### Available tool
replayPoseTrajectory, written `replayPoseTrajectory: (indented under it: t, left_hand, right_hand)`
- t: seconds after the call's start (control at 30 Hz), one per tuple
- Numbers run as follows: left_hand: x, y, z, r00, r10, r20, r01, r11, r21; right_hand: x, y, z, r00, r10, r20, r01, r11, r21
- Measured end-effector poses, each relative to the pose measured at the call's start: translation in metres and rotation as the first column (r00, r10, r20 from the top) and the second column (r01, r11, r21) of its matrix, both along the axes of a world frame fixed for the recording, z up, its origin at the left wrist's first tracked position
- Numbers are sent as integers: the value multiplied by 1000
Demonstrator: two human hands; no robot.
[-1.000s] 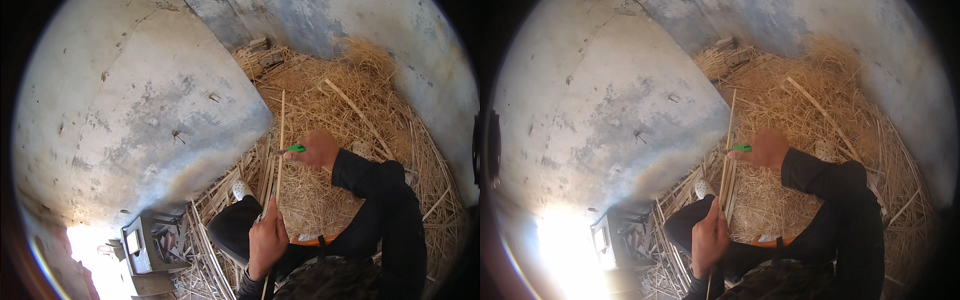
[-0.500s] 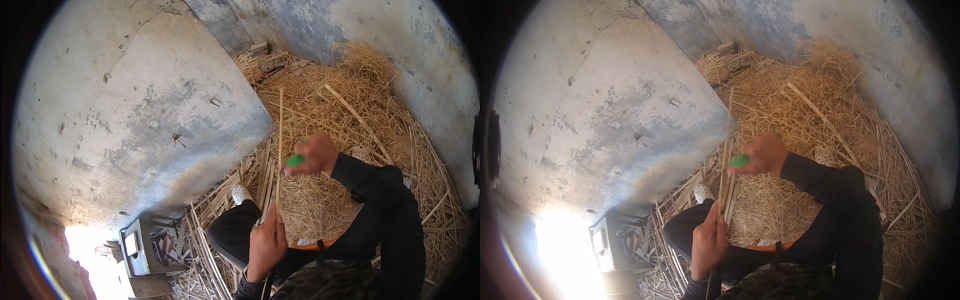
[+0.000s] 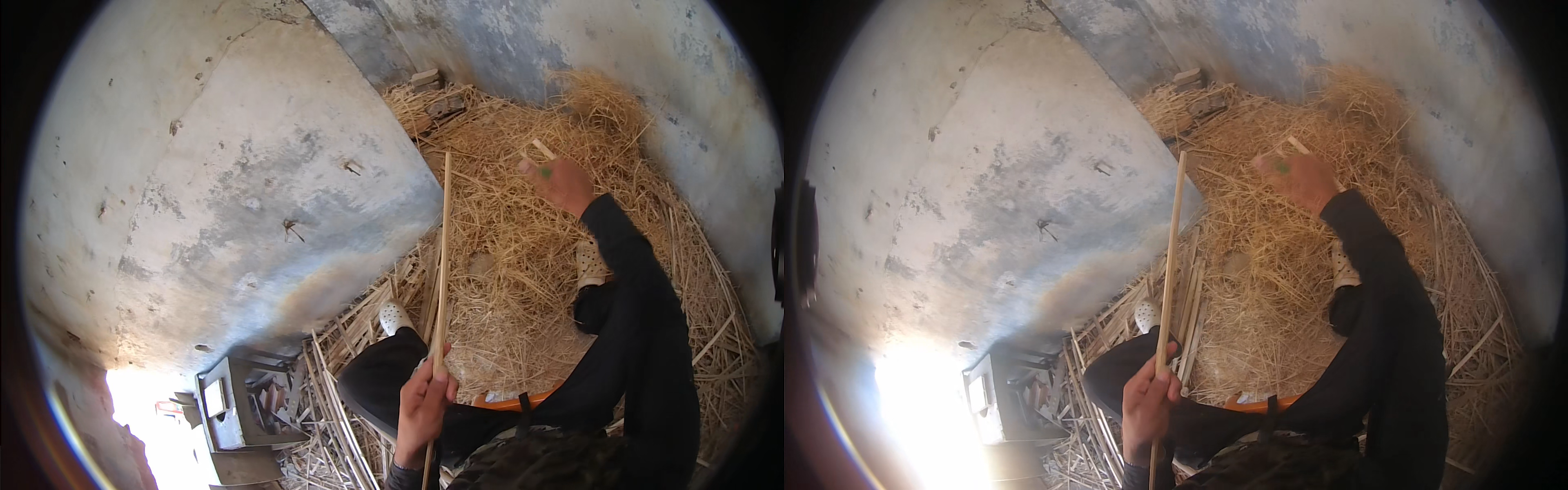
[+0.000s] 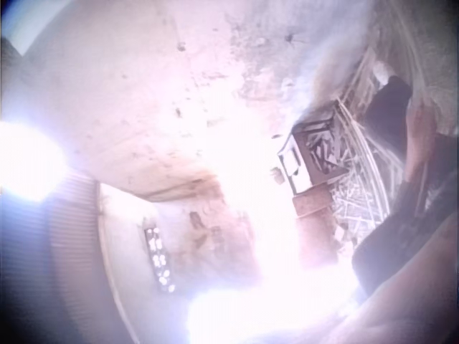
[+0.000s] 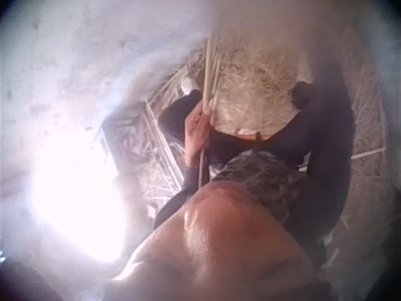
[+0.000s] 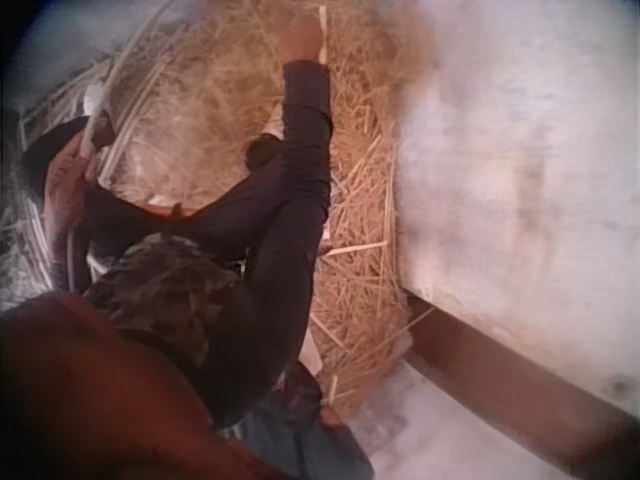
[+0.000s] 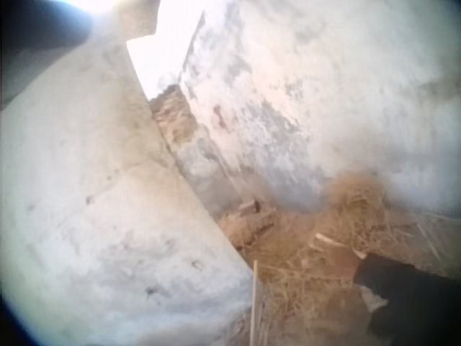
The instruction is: The person sits on a straw-covered floor and uses a knife to peel and split long bamboo strips. They hold the strip with one hand and scrape along its length with the knife in the other, removing outer layers and creating thinner slivers.
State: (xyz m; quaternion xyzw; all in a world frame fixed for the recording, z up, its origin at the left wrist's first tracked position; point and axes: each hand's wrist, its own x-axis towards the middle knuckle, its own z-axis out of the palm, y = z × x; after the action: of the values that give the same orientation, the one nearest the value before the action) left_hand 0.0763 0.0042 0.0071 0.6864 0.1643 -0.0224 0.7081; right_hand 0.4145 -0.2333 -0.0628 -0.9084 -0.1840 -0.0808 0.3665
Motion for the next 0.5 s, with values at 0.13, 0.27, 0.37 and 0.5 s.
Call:
replayPoseTrajectory:
  t: [0.13, 0.27, 0.37, 0.5]
  left_hand:
    - [20, -4, -9, 1000, -5, -4, 4, 990, -140]
    - [21, -8, -11, 996, -77, 39, 77, 997, 20]
    - [18, -13, -5, 997, -76, -11, 77, 993, 95]
    - [20, -10, -4, 993, -118, 29, 108, 966, 235]
  right_hand:
    - [-124, 68, 19, 861, 424, 282, -399, 906, -143]
    - [-132, 71, 14, 890, 426, 164, -387, 895, -224]
    - [-108, 69, 1, 937, 327, 125, -307, 939, -155]
    - [-130, 80, -3, 848, 423, 318, -380, 905, -191]
